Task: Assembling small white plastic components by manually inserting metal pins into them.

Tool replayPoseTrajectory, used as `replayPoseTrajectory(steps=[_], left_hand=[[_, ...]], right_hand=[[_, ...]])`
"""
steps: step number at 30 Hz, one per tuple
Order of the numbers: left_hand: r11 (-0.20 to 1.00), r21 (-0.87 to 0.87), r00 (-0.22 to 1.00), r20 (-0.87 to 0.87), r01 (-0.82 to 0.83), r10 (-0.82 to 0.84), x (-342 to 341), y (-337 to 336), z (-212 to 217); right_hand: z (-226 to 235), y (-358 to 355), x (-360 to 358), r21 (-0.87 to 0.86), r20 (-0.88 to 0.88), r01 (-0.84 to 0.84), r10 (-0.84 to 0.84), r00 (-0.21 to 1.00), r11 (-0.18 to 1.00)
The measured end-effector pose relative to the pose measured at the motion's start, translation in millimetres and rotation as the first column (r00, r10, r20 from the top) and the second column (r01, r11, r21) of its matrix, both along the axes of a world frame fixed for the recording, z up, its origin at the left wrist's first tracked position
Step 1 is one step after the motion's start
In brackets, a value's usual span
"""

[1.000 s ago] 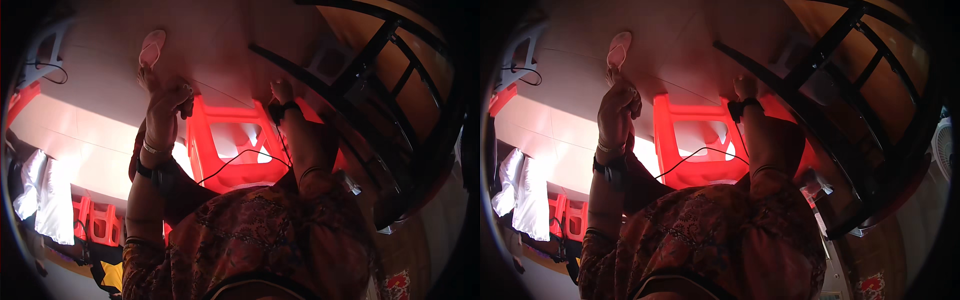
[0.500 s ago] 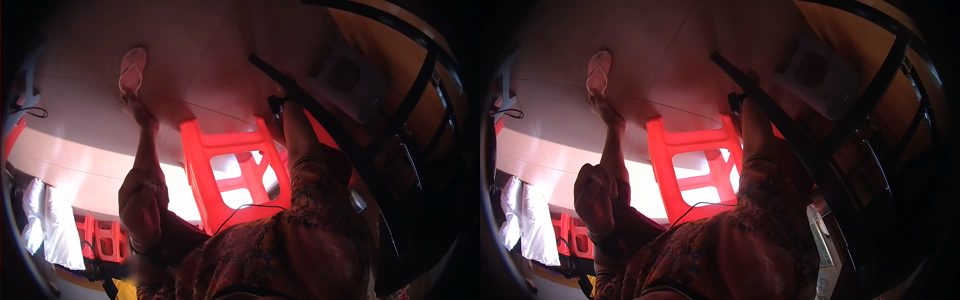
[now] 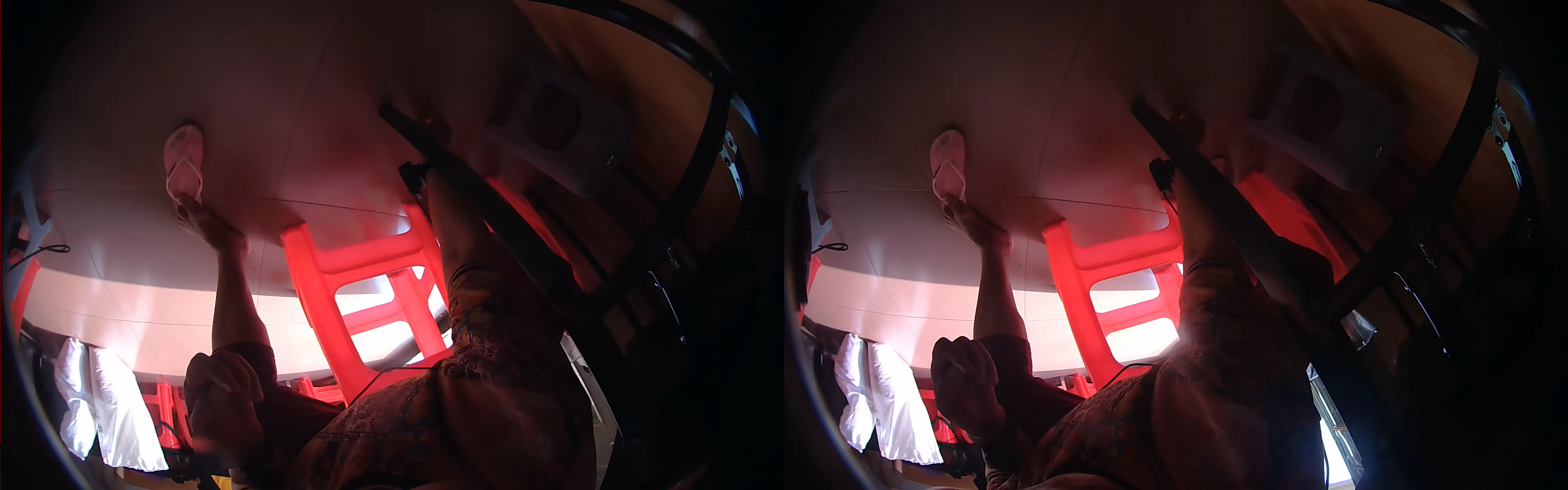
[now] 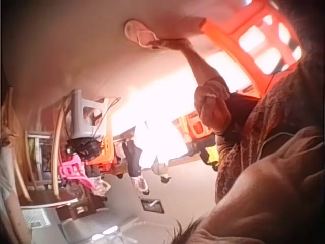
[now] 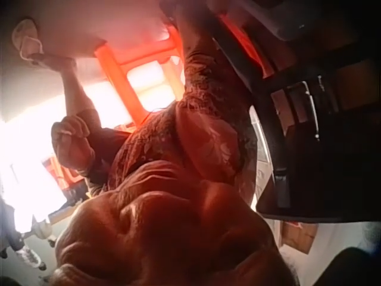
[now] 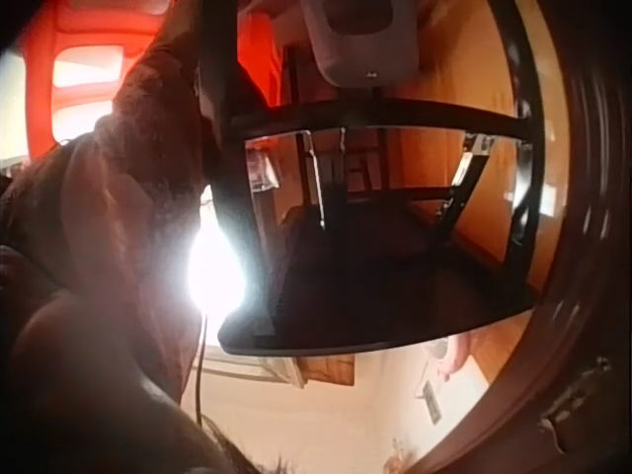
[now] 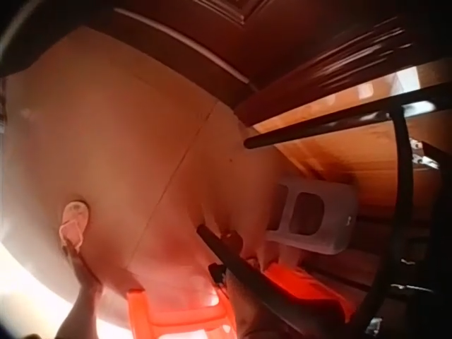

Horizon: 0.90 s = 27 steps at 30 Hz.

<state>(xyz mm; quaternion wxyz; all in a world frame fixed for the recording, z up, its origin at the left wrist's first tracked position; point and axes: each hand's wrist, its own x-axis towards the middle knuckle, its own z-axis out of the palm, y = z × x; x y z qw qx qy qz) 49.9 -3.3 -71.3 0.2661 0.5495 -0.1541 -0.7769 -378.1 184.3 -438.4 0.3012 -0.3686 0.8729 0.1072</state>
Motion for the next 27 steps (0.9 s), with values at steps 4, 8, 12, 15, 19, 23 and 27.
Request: replayPoseTrajectory(steps=[4, 8, 12, 15, 19, 23, 27], left_hand=[[0.999, -0.024, 0.998, -0.059, 0.021, -0.022, 3, -2, -2], [1.000, -0.011, 0.999, 0.023, 0.023, -0.023, 2, 0, 0], [1.000, 0.019, 0.999, 0.040, -0.009, 0.009, 11, 0, 5], [0.997, 0.070, 0.987, -0.161, 0.015, -0.003, -4, -2, -2], [0.998, -0.016, 0.996, -0.078, -0.055, 0.054, 0, -22, 9], [0.984, 0.021, 0.983, -0.060, -0.175, 0.176, 4, -28, 13], [0.995, 0.057, 0.993, -0.076, -0.086, 0.091, -7, -26, 7]], right_hand=[[5, -2, 7, 0.053, 0.012, -0.020, 0.019, 1.000, 0.998], [7, -7, 19, 0.094, 0.031, -0.056, 0.054, 0.998, 0.994], [17, -24, 53, 0.120, 0.069, -0.121, 0.113, 0.991, 0.985], [25, -3, 18, 0.157, -0.011, -0.156, 0.160, 0.987, 0.975], [92, -21, 101, 0.548, 0.615, -0.128, -0.295, 0.731, 0.826], [185, -34, 196, 0.567, 0.803, -0.280, -0.443, 0.398, 0.775], [251, -13, 238, 0.615, 0.783, -0.511, -0.541, 0.307, 0.601]])
